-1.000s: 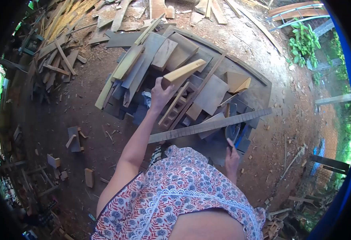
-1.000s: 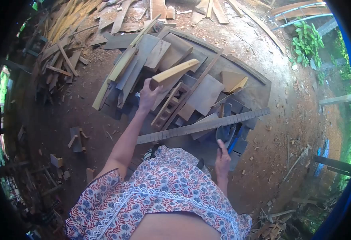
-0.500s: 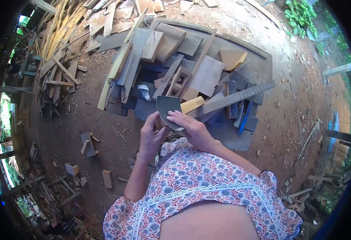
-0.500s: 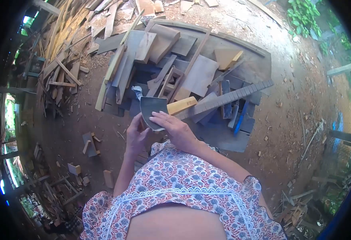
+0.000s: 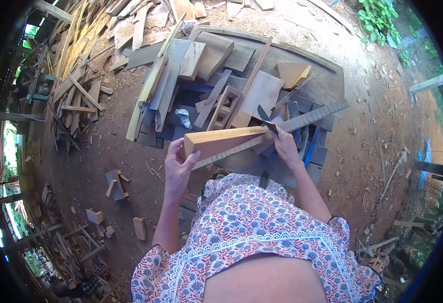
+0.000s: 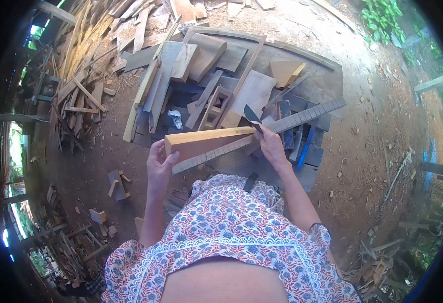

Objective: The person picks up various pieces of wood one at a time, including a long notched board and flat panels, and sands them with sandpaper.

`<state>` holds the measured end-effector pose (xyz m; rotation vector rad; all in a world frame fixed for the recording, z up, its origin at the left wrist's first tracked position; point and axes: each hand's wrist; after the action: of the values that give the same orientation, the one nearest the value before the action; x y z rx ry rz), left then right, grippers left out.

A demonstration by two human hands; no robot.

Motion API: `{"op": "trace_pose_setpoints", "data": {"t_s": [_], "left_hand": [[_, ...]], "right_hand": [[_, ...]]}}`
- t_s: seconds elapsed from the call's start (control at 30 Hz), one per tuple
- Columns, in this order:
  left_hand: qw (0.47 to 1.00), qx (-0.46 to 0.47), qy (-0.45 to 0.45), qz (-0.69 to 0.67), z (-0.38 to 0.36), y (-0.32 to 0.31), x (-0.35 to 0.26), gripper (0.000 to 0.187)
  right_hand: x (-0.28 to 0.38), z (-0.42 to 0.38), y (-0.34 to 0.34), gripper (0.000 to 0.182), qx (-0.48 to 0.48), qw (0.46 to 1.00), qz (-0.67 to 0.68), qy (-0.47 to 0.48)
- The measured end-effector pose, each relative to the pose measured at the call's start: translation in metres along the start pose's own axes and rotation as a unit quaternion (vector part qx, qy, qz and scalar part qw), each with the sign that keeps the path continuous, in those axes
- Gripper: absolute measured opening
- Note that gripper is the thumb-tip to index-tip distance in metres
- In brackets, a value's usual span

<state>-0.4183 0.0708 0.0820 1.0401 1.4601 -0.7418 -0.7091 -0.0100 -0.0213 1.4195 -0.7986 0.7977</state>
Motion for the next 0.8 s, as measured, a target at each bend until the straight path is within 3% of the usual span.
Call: {"op": "trace_pose_setpoints", "data": {"t_s": [0.17, 0.27, 0.33, 0.43, 0.53, 0.57, 0.7, 0.8], "left_hand": [[0.998, -0.03, 0.059, -0.001, 0.007, -0.011, -0.001, 0.048], [0.996, -0.007, 0.07, 0.062, 0.009, -0.015, -0.01, 0.04], [0.995, -0.01, 0.078, 0.062, 0.009, -0.016, -0.011, 0.04], [0.995, -0.023, 0.084, 0.056, 0.008, -0.019, -0.006, 0.039], [0.994, -0.028, 0.106, 0.028, 0.011, -0.012, 0.001, 0.037], [0.991, -0.025, 0.13, 0.006, 0.011, -0.009, 0.002, 0.036], [0.99, -0.021, 0.139, 0.029, 0.012, -0.003, -0.001, 0.036], [0.996, 0.008, 0.092, 0.018, 0.012, 0.002, -0.012, 0.042]], "right_hand": [[0.027, -0.011, -0.01, 0.036, 0.005, 1.0, 0.009, 0.0], [0.059, -0.021, -0.024, 0.04, -0.024, 0.991, 0.073, 0.106], [0.091, -0.028, -0.031, 0.046, -0.008, 0.967, 0.064, 0.245], [0.106, -0.043, -0.051, 0.05, 0.049, 0.948, 0.064, 0.308], [0.07, -0.038, -0.059, 0.05, 0.018, 0.94, 0.011, 0.34], [0.054, -0.035, -0.058, 0.05, 0.02, 0.94, 0.011, 0.34], [-0.025, -0.012, -0.039, 0.05, -0.01, 0.975, -0.118, 0.19], [-0.021, -0.005, -0.008, 0.043, -0.079, 0.989, -0.046, 0.118]]}}
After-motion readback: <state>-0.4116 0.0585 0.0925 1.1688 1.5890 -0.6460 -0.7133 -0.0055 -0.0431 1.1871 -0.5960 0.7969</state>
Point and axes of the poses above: each hand's wrist, its own z-axis towards the middle knuckle, its own y-axis out of the back of the hand, x = y × z, and after that the axes turned 13 degrees about -x, right-handed
